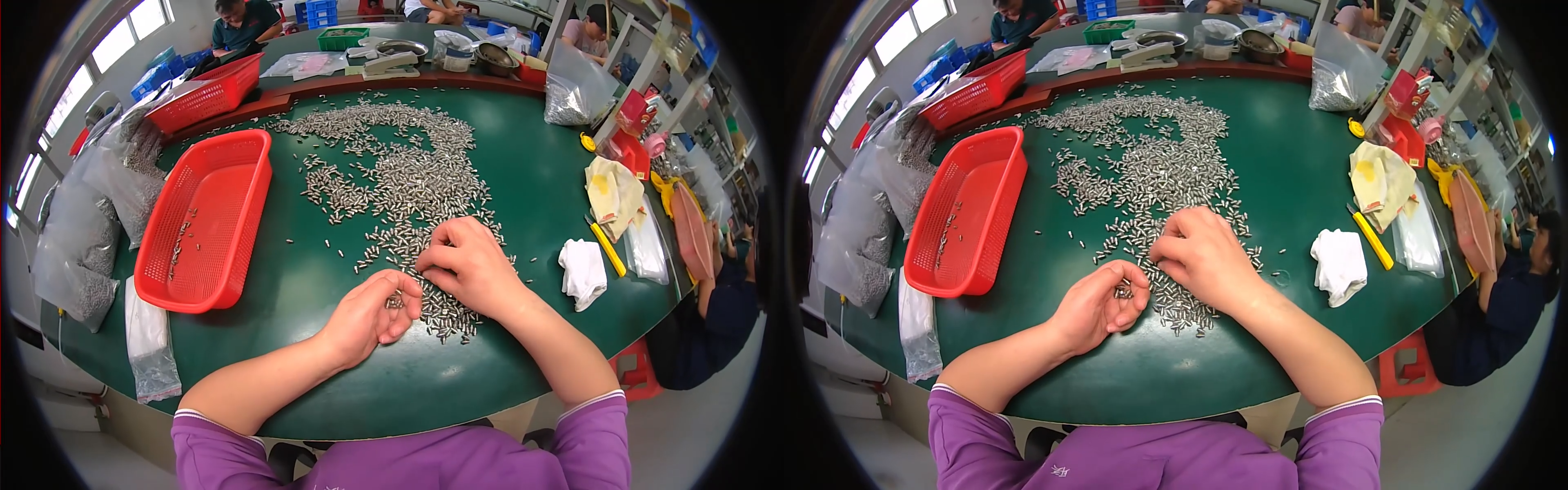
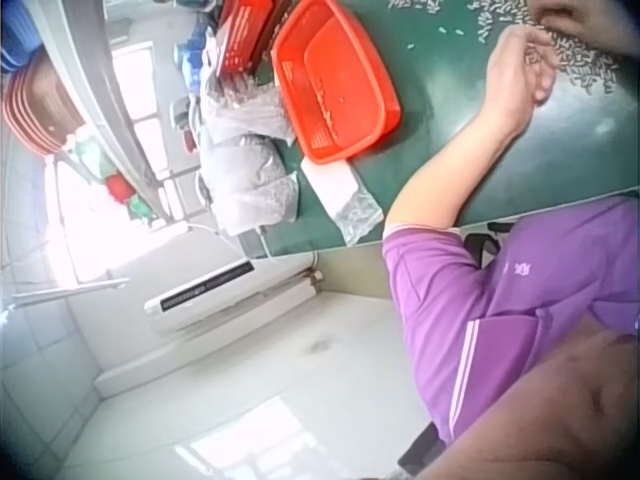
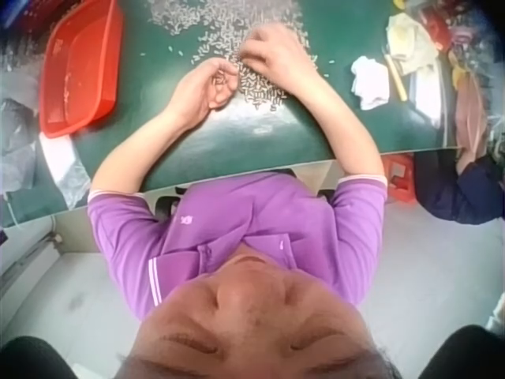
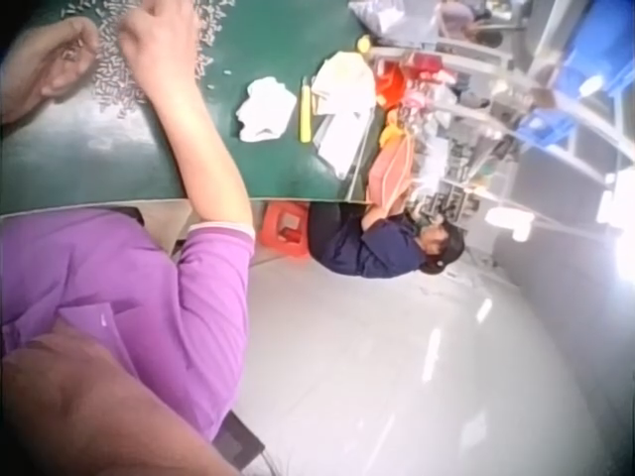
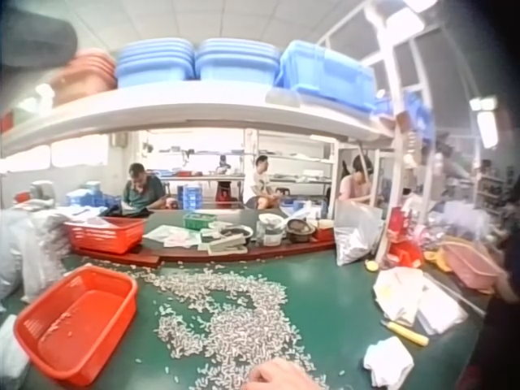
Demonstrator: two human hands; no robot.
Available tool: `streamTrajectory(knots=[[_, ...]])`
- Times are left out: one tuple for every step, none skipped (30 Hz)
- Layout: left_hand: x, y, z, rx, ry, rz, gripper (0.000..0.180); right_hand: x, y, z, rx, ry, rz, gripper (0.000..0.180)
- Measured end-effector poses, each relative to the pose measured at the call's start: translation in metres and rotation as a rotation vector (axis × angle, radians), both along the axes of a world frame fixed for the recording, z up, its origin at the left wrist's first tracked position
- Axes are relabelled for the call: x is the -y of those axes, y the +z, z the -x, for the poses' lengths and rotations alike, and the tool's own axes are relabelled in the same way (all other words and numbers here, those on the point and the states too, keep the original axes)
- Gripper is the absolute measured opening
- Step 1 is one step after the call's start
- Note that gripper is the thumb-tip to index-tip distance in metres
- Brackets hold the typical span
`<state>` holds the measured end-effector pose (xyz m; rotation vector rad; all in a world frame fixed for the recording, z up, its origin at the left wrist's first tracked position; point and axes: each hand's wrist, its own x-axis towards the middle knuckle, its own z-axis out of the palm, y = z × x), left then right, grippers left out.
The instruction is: Inspecting and sorting small metal industrial components on a workstation.
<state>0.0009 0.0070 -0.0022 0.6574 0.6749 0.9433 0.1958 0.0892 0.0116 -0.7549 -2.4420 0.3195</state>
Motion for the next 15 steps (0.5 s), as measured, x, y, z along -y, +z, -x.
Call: streamTrajectory(knots=[[0.0,0.0,0.0,-0.002,0.003,0.0,0.028,0.0,0.001,0.0,-0.002,0.003,0.0,0.015],[0.0,0.0,0.0,-0.005,0.003,0.002,0.027,0.002,0.004,0.001,0.026,0.014,-0.022,0.015],[0.0,0.0,0.001,-0.01,0.006,0.002,0.027,0.003,0.006,0.003,0.051,0.028,-0.045,0.016],[0.0,0.0,0.001,-0.007,0.003,0.007,0.026,0.003,0.008,0.003,0.071,0.017,-0.062,0.015],[0.0,0.0,0.0,-0.003,0.0,0.011,0.026,0.004,0.007,0.001,0.087,-0.004,-0.057,0.015],[0.0,0.0,-0.001,-0.007,-0.003,0.006,0.025,0.005,0.005,-0.001,0.102,-0.021,-0.054,0.014],[0.0,0.0,-0.001,-0.009,-0.005,0.0,0.025,0.005,0.006,-0.001,0.093,-0.035,-0.042,0.014],[0.0,0.0,-0.001,-0.011,-0.007,-0.005,0.024,0.005,0.006,-0.002,0.113,-0.046,-0.044,0.014],[0.0,-0.001,-0.002,-0.009,-0.007,-0.003,0.023,0.006,0.006,-0.002,0.134,-0.06,-0.046,0.013],[0.0,0.001,-0.002,-0.025,0.001,0.003,0.024,0.008,0.007,-0.002,0.066,-0.071,-0.026,0.012],[0.0,0.003,-0.003,-0.04,0.009,0.01,0.025,0.011,0.01,-0.003,0.021,-0.067,0.017,0.012],[0.0,0.003,-0.003,-0.034,-0.001,0.023,0.019,0.015,0.013,-0.003,-0.022,-0.058,0.063,0.012],[0.0,0.002,-0.003,-0.036,0.011,0.023,0.019,0.02,0.017,-0.002,-0.09,-0.026,0.065,0.012],[0.0,0.002,-0.002,-0.056,0.008,0.005,0.016,0.021,0.019,0.0,-0.092,-0.015,0.066,0.012],[-0.001,0.001,-0.004,-0.069,-0.012,-0.014,0.014,0.024,0.022,-0.001,-0.12,0.049,0.063,0.013]])
